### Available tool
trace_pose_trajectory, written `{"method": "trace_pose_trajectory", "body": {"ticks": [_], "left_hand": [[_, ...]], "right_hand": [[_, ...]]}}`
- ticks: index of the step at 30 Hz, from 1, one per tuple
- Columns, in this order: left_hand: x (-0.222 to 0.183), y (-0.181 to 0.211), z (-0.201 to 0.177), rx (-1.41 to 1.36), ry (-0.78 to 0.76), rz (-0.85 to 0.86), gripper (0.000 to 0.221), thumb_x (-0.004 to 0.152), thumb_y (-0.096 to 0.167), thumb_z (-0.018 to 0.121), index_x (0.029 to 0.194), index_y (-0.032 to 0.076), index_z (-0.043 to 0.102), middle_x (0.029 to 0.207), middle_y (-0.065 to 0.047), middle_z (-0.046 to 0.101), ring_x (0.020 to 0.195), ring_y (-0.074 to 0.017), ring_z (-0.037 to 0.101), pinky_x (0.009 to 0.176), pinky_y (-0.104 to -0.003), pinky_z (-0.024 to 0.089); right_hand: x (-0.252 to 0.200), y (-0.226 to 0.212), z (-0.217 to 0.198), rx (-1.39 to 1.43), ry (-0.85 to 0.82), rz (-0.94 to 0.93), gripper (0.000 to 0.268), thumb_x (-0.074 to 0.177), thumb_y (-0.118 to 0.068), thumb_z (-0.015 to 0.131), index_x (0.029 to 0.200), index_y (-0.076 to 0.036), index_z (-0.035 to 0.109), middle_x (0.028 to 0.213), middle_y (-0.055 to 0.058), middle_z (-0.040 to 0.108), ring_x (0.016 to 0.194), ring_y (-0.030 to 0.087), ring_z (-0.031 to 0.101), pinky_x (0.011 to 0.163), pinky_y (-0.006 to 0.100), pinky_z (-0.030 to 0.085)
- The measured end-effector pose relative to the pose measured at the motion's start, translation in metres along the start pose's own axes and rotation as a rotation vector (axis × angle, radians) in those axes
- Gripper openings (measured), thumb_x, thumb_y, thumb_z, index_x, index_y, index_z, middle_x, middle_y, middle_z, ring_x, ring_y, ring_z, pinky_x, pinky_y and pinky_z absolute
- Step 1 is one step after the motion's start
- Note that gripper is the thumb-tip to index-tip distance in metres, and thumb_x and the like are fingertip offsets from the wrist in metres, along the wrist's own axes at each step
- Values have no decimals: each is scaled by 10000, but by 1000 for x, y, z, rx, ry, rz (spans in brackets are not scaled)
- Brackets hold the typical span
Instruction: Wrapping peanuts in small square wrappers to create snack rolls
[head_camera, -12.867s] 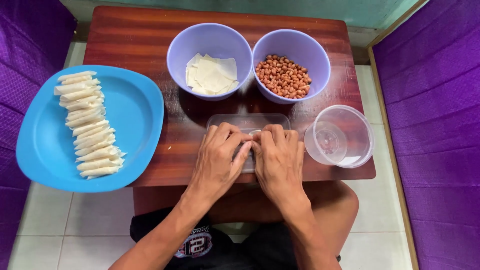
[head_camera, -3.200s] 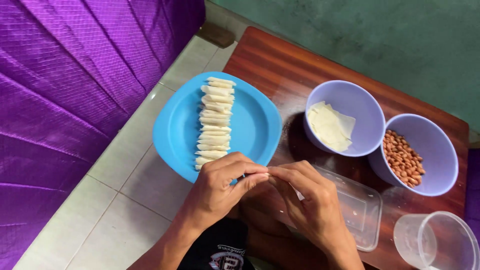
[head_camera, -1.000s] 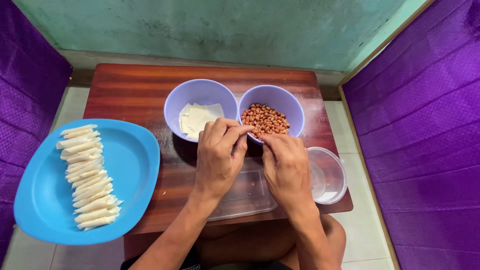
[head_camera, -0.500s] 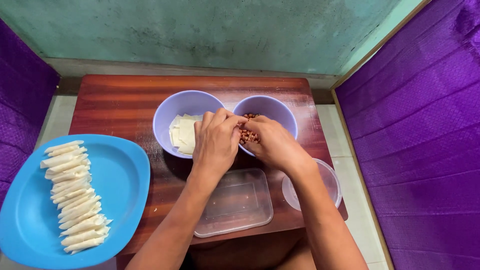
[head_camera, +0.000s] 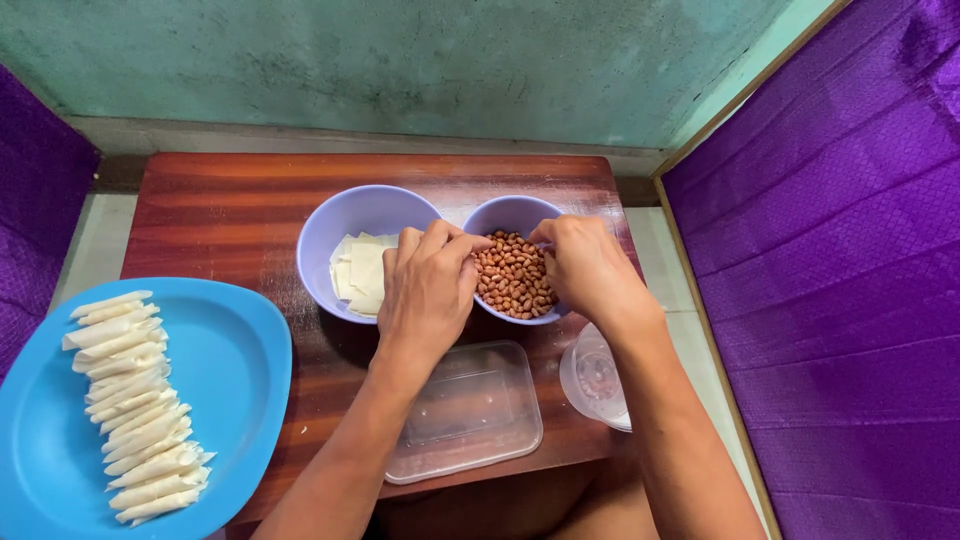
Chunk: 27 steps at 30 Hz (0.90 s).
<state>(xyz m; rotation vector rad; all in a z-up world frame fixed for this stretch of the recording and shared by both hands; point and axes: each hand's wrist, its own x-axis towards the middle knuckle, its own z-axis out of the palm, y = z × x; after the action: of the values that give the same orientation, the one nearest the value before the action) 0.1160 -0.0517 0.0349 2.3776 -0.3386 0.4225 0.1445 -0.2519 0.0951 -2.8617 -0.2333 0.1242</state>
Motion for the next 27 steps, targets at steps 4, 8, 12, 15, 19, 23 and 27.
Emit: {"method": "trace_pose_trajectory", "body": {"ticks": [4,8,12,15,19,23,27], "left_hand": [[0,0,-1,18,-8,4,240,927,176,590,1089,293,723,1007,53,565,1038,-220,530,875,-419,441],[0,0,2,12,18,9,250,920,168,590,1086,285,734,1005,48,569,1031,-225,529,872,-419,444],[-1,-2,3,11,20,18,255,911,152,595,1084,281,731,1000,50,557,1030,-225,528,872,-424,448],[0,-4,7,10,29,14,254,918,158,591,1086,286,732,1006,48,565,1036,-227,530,875,-427,450],[0,-4,7,-2,40,26,246,912,157,597,1077,281,730,988,49,553,1026,-222,528,870,-420,444],[-1,-8,12,2,88,59,207,914,199,614,1060,303,718,966,55,543,1023,-215,532,865,-413,442],[-5,5,-4,-72,171,125,150,935,220,625,1042,282,710,940,59,544,1004,-207,543,845,-396,428]], "right_hand": [[14,3,31,-65,-7,-56,156,882,-108,602,925,-87,751,833,179,721,854,423,736,726,515,599],[26,11,51,-130,-34,-19,174,872,-115,595,863,-64,761,762,189,711,765,438,738,692,535,606],[19,4,45,-163,-29,-23,176,892,-183,615,836,-108,765,761,188,723,780,447,738,684,548,601],[7,-9,29,-121,-30,-1,155,900,-162,607,866,-113,750,774,174,728,810,445,740,704,546,605],[-1,-12,25,-90,-20,-46,159,905,-151,579,885,-98,728,783,210,727,824,480,723,692,581,579],[-15,-20,16,35,127,-111,135,943,-155,607,978,-111,730,809,221,734,854,474,716,695,598,551],[-40,-32,7,205,279,-193,163,972,-151,632,1108,-64,651,901,173,766,928,458,710,728,608,521]]}}
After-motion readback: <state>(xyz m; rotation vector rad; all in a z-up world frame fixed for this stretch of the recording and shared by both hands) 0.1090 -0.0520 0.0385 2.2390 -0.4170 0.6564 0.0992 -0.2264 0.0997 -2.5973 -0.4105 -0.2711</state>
